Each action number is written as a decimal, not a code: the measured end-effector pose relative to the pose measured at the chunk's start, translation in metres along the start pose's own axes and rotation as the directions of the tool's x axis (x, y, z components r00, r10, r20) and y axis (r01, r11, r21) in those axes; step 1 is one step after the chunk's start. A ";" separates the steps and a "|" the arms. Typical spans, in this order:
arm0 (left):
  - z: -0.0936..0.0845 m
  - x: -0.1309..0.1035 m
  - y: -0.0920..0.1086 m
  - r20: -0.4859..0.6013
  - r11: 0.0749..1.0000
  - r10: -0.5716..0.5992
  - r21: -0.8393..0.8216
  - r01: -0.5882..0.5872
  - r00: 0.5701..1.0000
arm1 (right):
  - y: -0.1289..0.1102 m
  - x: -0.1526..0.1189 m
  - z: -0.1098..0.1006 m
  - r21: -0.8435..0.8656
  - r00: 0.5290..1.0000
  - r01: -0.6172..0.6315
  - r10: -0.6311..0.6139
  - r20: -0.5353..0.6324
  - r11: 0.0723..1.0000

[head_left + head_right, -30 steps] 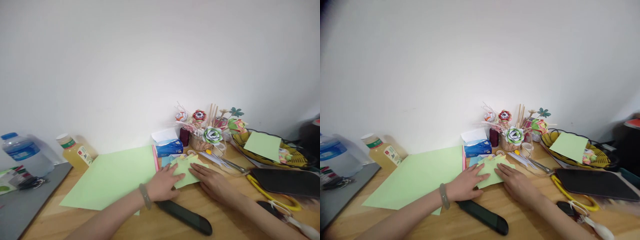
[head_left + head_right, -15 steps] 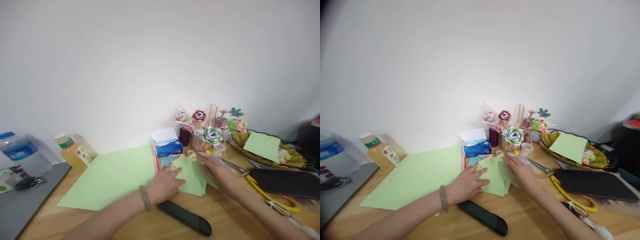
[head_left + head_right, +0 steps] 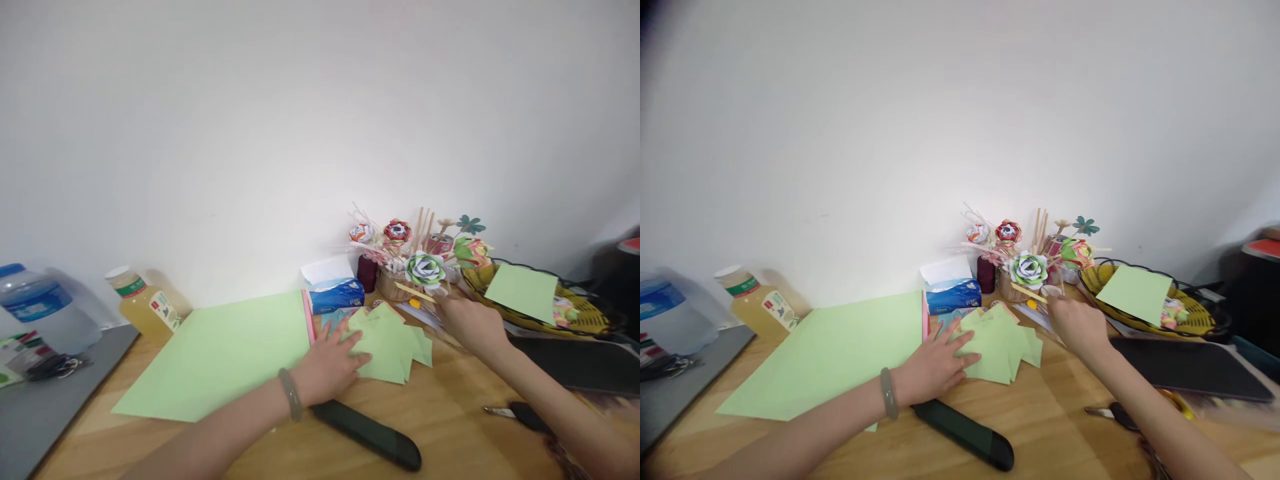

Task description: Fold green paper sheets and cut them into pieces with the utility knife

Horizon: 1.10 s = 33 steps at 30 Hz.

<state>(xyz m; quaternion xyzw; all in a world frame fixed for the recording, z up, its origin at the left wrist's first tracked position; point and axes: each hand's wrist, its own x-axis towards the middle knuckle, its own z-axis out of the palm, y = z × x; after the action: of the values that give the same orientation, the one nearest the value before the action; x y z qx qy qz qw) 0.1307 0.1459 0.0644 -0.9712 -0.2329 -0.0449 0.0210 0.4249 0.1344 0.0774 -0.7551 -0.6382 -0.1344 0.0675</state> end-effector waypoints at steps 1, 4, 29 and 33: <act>0.001 0.003 0.000 -0.004 1.000 -0.017 0.007 0.017 1.000 | 0.001 -0.003 -0.003 -0.002 1.000 -0.009 0.009 -0.018 1.000; 0.003 0.007 0.000 -0.025 0.997 -0.083 0.008 0.083 0.996 | -0.006 -0.018 -0.007 0.044 0.995 0.069 -0.066 -0.073 0.997; 0.016 0.013 0.005 -0.240 0.954 -0.287 0.013 0.299 0.927 | -0.092 -0.054 0.039 0.390 0.930 0.366 -0.351 -0.112 0.845; 0.020 0.017 0.002 -0.049 0.974 -0.209 -0.103 0.203 0.977 | -0.094 -0.049 0.039 0.305 0.866 0.497 -0.486 -0.117 0.812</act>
<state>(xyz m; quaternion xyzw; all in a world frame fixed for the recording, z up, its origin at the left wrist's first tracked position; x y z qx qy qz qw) 0.1481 0.1528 0.0459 -0.9400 -0.3291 -0.0870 -0.0245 0.3301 0.1153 0.0195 -0.5406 -0.8233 -0.0528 0.1648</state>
